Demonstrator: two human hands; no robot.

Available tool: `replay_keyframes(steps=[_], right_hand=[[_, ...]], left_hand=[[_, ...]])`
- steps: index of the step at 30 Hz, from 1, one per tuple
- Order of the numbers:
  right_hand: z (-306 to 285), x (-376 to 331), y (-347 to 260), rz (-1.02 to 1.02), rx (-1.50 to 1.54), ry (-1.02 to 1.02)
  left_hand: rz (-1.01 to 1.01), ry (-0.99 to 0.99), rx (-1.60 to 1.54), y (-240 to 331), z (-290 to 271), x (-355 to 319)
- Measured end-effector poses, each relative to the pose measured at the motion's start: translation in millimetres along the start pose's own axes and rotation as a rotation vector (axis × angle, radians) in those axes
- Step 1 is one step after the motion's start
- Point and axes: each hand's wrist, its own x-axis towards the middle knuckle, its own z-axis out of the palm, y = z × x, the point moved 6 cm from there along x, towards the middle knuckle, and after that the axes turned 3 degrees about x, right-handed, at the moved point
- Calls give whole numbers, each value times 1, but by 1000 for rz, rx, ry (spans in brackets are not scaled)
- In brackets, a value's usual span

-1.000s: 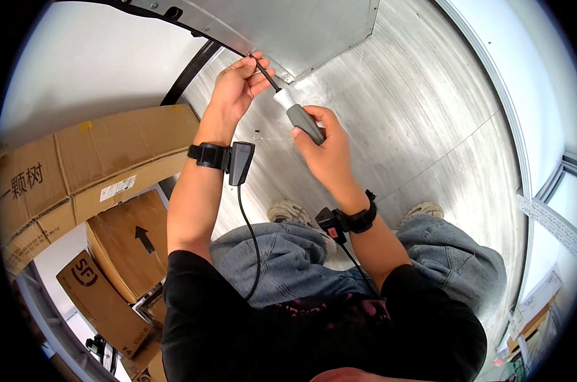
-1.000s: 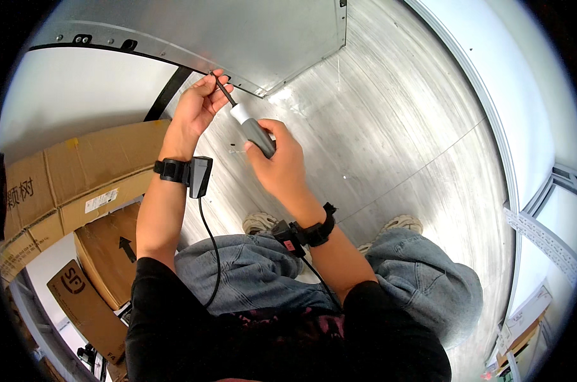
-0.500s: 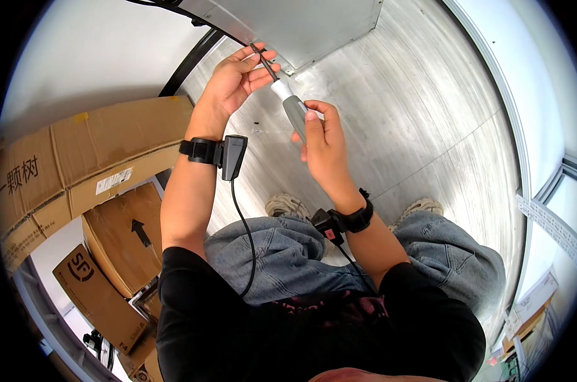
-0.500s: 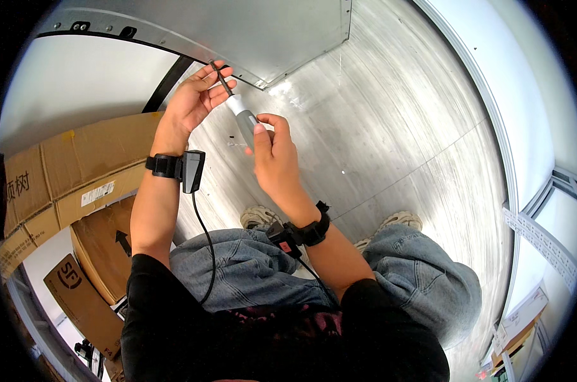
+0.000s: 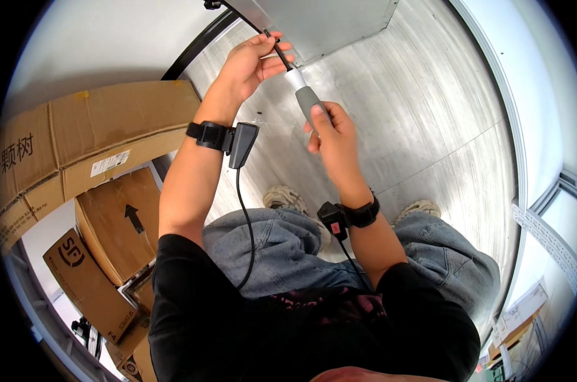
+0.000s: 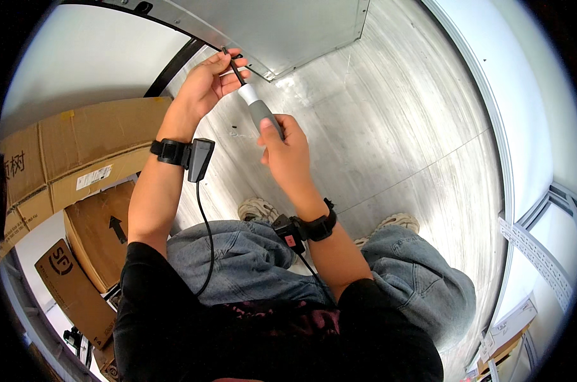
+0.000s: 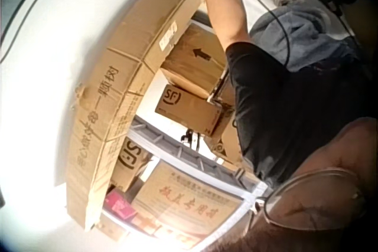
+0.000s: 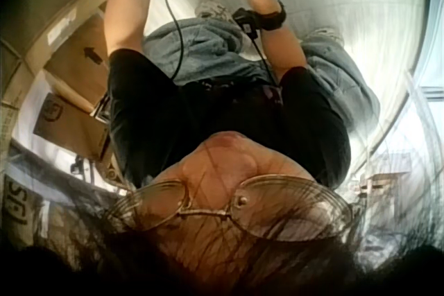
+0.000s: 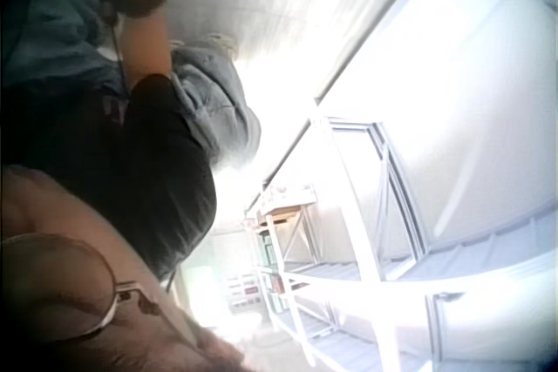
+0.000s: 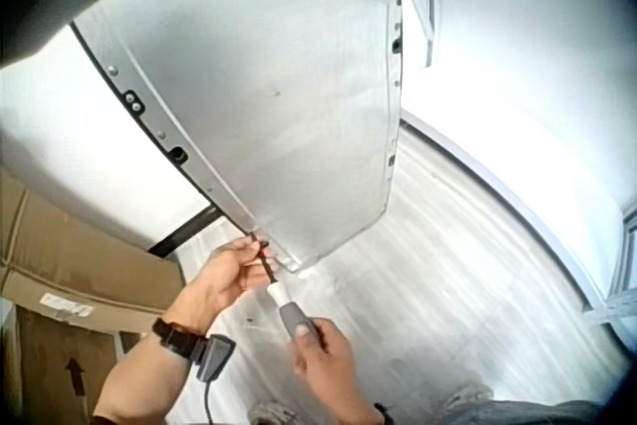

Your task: The person uses a screwdriver to fasten screws into the back panel of a white appliance, likely a refrigerator or freezer. They systematically work along the edges, securing the panel to the frame.

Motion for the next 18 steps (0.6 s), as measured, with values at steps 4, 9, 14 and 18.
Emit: replay_keyframes(steps=[4, 9, 14, 18], right_hand=[[4, -3, -3, 214, 41, -68], [5, 0, -4, -464, -344, 204], [2, 7, 6, -168, -75, 96], [8, 6, 7, 263, 263, -229]], left_hand=[[1, -9, -9, 0, 3, -3], [12, 117, 25, -6, -2, 1], [4, 69, -32, -6, 3, 1], [26, -44, -122, -2, 5, -5]])
